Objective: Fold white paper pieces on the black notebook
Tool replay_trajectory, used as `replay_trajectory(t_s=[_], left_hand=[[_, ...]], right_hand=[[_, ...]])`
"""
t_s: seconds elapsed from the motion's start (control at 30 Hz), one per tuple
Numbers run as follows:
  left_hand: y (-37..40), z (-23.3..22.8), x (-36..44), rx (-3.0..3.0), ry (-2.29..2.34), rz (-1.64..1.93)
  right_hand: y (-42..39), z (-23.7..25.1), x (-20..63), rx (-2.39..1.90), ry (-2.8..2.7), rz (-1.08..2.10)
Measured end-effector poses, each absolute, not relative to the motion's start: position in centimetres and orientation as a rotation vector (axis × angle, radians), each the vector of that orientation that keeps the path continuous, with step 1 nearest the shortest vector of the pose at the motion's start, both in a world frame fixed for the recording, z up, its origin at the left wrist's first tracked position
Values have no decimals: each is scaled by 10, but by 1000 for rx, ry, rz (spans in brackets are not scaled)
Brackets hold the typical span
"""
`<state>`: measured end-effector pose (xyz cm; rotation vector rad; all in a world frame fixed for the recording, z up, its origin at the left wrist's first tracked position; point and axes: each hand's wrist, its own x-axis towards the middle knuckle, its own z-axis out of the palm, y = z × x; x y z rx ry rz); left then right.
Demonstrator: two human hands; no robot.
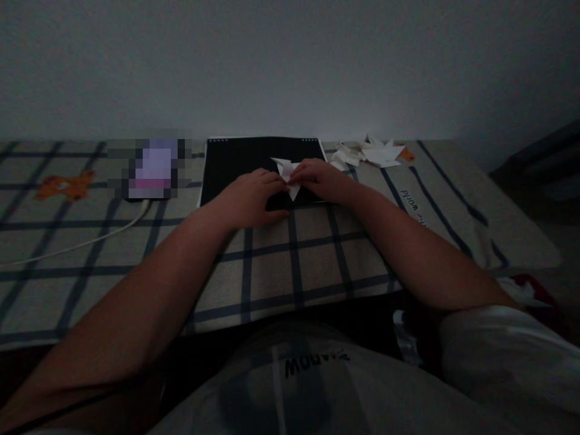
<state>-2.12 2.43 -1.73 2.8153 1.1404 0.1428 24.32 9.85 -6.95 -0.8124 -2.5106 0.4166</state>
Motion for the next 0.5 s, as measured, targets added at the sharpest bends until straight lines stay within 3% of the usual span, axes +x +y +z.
replay_trajectory(t_s=[0.5], left_hand=[[20, -18, -17, 2843, 1187, 53]], right_hand=[[102, -70, 244, -772, -2499, 437]])
